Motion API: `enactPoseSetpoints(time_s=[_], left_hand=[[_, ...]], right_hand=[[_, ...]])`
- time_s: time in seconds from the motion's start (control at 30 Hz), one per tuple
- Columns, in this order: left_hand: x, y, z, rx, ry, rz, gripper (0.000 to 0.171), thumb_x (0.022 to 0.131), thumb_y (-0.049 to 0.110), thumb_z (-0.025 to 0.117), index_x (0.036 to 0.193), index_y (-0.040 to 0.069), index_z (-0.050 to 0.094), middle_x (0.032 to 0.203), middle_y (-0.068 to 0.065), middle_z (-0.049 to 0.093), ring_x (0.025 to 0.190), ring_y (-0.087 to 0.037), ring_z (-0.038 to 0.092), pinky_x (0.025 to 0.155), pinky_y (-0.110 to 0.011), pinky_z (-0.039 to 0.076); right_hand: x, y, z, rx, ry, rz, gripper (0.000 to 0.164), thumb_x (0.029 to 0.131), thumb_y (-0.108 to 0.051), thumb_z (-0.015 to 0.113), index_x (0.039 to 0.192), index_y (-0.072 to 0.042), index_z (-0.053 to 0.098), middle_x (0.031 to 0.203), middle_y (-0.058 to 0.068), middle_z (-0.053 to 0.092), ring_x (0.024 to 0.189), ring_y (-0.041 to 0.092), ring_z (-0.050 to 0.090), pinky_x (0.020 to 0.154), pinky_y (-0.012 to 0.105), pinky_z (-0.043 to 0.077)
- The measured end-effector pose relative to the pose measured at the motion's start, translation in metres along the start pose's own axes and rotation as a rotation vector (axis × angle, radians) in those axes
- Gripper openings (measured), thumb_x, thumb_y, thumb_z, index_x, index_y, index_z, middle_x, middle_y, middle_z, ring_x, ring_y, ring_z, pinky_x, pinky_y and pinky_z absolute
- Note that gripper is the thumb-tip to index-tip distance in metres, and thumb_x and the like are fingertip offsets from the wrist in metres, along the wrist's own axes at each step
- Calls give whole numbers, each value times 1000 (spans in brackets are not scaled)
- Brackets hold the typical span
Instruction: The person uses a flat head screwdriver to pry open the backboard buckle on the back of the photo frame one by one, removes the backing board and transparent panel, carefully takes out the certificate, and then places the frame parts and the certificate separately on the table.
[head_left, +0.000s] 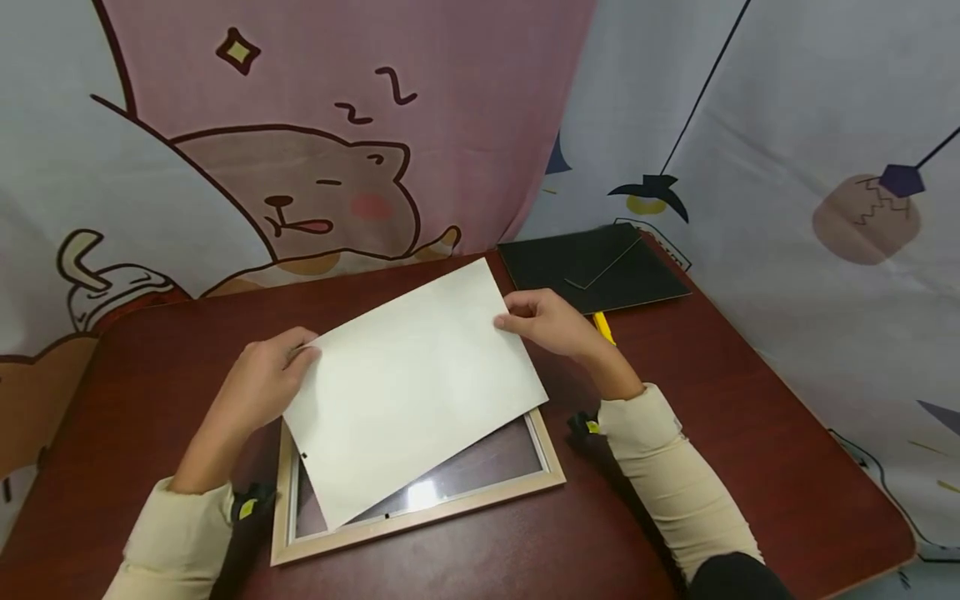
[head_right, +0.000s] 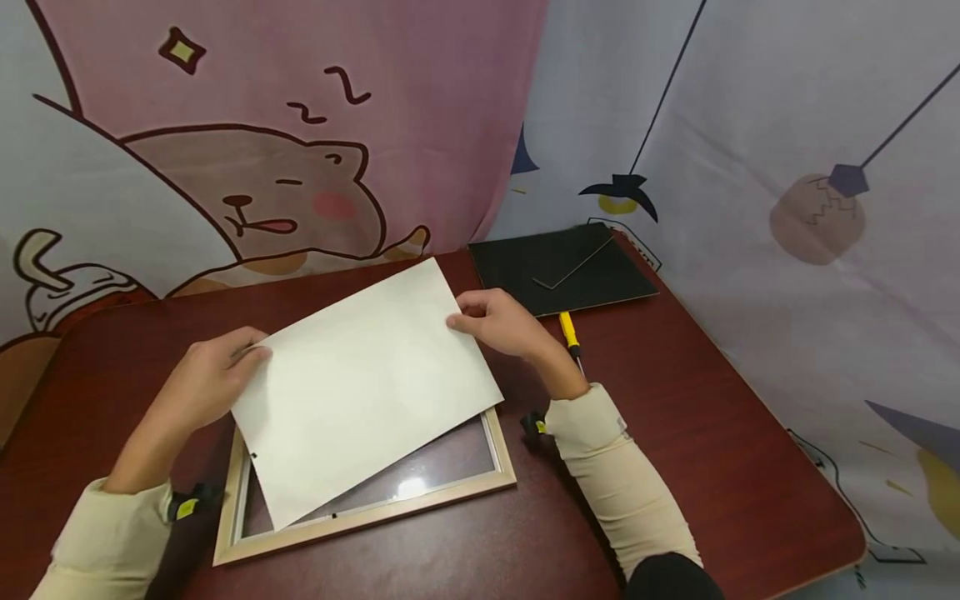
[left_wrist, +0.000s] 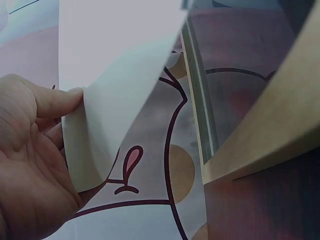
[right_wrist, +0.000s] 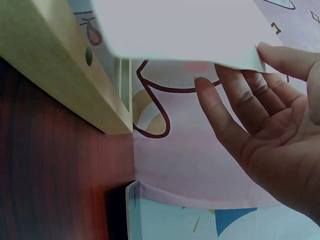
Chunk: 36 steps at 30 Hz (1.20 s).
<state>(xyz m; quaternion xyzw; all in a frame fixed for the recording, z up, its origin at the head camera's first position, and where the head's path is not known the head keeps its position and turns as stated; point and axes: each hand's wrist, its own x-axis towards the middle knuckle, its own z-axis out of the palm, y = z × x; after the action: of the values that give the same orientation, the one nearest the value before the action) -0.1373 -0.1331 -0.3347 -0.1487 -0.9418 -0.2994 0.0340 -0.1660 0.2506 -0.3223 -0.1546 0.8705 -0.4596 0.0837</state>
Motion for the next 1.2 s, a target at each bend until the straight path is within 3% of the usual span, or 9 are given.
enactPoseSetpoints(time_s=[0.07, 0.27, 0.47, 0.6, 0.9, 1.07, 1.2], left_hand=[[0, -1, -1, -22, 16, -17, 21, 100, 14, 54, 116, 6, 65, 108, -22, 67, 85, -31, 62, 70, -46, 51], [-1, -3, -6, -83, 53, -61, 23, 101, 16, 53, 117, 3, 63, 110, -25, 64, 86, -36, 62, 72, -53, 54], [-1, -4, -10, -149, 101, -123, 27, 102, 19, 50, 117, 0, 62, 112, -28, 62, 87, -39, 62, 74, -58, 53], [0, -5, -12, -187, 127, -163, 29, 102, 21, 48, 115, 0, 63, 110, -27, 63, 85, -37, 63, 71, -52, 55], [1, -5, -11, -233, 180, -197, 30, 102, 21, 51, 115, -2, 64, 106, -28, 65, 83, -34, 63, 66, -42, 53], [2, -4, -9, -259, 196, -196, 29, 101, 20, 53, 114, -2, 65, 102, -27, 67, 78, -28, 62, 60, -30, 50], [2, -2, -8, -267, 208, -197, 28, 101, 20, 53, 113, -2, 65, 99, -25, 67, 76, -25, 61, 57, -26, 49]], right_hand=[[0, 1, 0, 5, -10, 4, 14, 95, -25, 64, 90, -12, 66, 68, 3, 43, 57, 20, 38, 51, 30, 35], [1, 3, -1, 53, -27, 35, 20, 94, -23, 65, 106, -9, 69, 91, 8, 69, 74, 22, 66, 66, 39, 55], [0, 5, -7, 51, -10, 22, 27, 94, -21, 66, 116, -6, 69, 100, 10, 72, 83, 20, 68, 75, 35, 54], [0, 6, -10, 64, 20, 23, 27, 93, -19, 66, 115, -5, 70, 99, 10, 73, 87, 19, 67, 80, 38, 54], [-1, 5, -13, 258, 51, 20, 28, 94, -16, 64, 115, 3, 64, 95, 17, 71, 80, 29, 73, 84, 52, 54], [-1, 4, -13, 375, 100, 31, 32, 95, -17, 64, 119, 3, 60, 86, 9, 74, 81, 26, 73, 83, 50, 55], [0, 4, -12, 474, 101, 29, 31, 95, -14, 64, 118, 6, 59, 85, 5, 74, 76, 20, 73, 77, 38, 58]])
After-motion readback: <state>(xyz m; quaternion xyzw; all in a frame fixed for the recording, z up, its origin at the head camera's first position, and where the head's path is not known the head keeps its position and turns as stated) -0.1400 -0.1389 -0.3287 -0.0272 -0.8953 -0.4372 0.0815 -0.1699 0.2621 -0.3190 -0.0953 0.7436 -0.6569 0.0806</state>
